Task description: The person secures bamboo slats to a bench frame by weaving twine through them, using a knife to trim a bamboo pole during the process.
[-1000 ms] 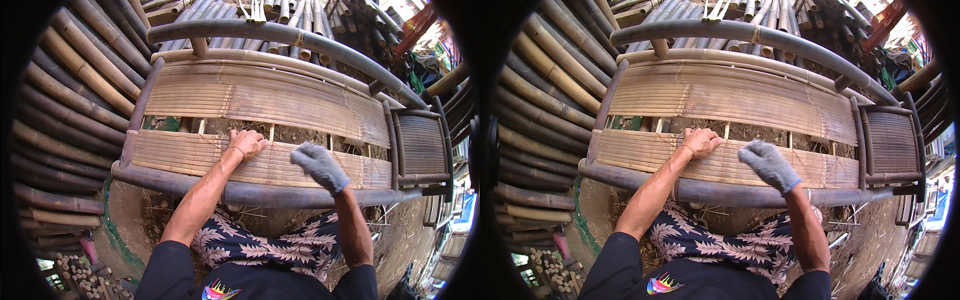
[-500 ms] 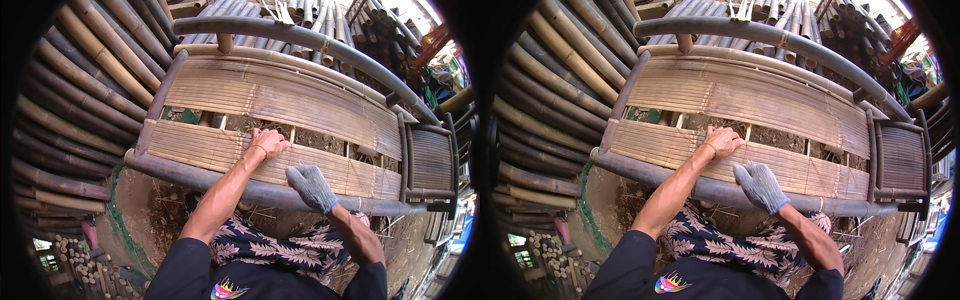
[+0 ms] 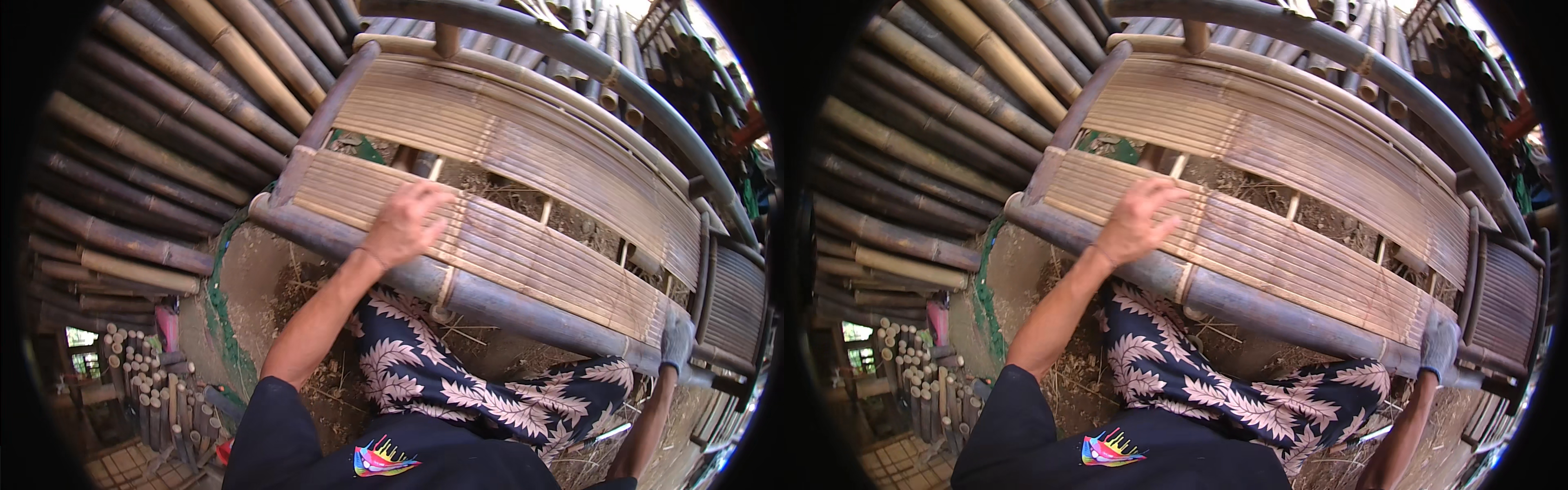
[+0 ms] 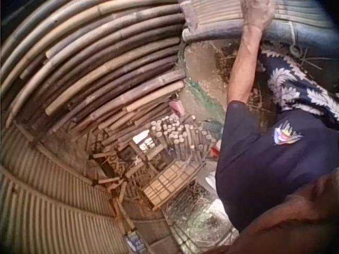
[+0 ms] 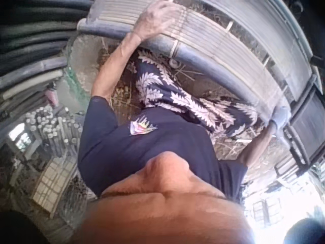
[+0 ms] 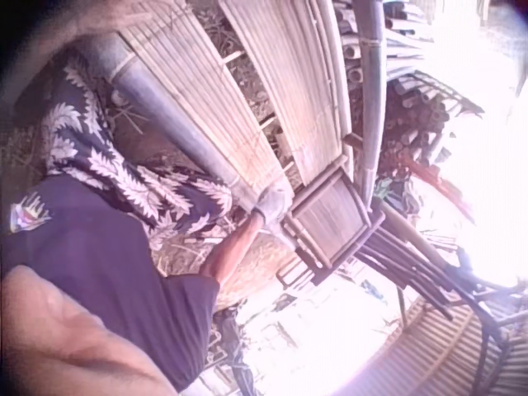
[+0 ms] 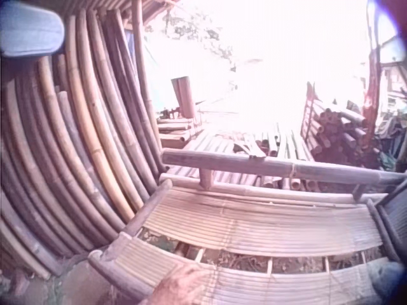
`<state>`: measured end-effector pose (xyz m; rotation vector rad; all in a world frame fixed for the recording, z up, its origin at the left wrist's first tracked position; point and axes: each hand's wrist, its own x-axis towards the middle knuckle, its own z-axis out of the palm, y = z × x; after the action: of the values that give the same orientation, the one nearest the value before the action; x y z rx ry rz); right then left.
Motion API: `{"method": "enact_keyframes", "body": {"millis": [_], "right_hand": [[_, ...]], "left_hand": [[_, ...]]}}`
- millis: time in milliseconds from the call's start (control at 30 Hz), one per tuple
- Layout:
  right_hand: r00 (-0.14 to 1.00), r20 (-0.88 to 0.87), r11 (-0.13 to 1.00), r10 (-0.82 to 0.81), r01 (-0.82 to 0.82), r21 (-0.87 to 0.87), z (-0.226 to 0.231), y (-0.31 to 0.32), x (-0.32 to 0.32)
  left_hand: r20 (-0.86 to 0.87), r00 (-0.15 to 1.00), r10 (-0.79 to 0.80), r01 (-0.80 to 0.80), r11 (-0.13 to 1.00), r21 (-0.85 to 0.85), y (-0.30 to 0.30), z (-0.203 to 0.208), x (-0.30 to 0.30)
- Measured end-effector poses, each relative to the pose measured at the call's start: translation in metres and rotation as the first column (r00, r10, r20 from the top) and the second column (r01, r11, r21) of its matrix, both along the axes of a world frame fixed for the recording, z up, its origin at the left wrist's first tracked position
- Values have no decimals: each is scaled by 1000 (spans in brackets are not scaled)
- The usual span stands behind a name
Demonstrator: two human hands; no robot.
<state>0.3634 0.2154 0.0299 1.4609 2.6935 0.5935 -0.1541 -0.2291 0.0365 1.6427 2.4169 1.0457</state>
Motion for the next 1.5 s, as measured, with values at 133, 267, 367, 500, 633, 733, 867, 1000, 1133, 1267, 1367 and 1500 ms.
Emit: {"method": "enact_keyframes", "body": {"millis": [133, 267, 367, 500, 633, 733, 867, 1000, 1133, 1267, 1367, 1500], "right_hand": [[976, -162, 989, -147, 148, -9, 13, -31, 7], [947, -319, 989, 36, -80, -126, -8, -57, 10], [872, -469, 920, 138, -289, -266, -3, -73, -41], [774, -541, 829, 329, -511, -227, -12, -82, -110], [689, -639, 733, 342, -621, -278, -22, -119, -165], [634, -680, 635, 368, -706, -315, -30, -141, -185], [605, -571, 630, 555, -754, -186, -28, -166, -175], [609, -516, 706, 602, -708, -11, -21, -192, -155], [605, -524, 681, 600, -730, -63, -11, -219, -152], [488, -561, 506, 669, -851, -137, 15, -258, -175], [479, -626, 424, 615, -870, -250, 12, -271, -189], [262, -948, 57, 180, -965, -256, 30, -309, -265]], "left_hand": [[-182, 983, 6, -18, 998, -61, 32, -49, 42], [30, 998, 51, -47, 993, -109, 53, -56, 39], [408, 911, -63, 63, 998, 15, 47, -34, 2], [645, 760, -77, -132, 954, 269, 15, 21, -39], [673, 739, 6, -191, 961, 201, -30, 29, -53], [824, 546, -153, -108, 962, 251, -64, 8, -46], [443, 889, 115, -170, 982, 86, -100, 20, 10], [415, 647, 640, -728, 680, 88, -168, -140, 82], [-445, 478, 757, -876, 378, -298, -191, -302, 137], [-463, 701, 542, -684, 326, -653, -214, -341, 114], [221, 890, 399, -21, 520, -854, -159, -216, 79], [824, 563, -62, 295, 947, -131, -101, 12, 87]]}}
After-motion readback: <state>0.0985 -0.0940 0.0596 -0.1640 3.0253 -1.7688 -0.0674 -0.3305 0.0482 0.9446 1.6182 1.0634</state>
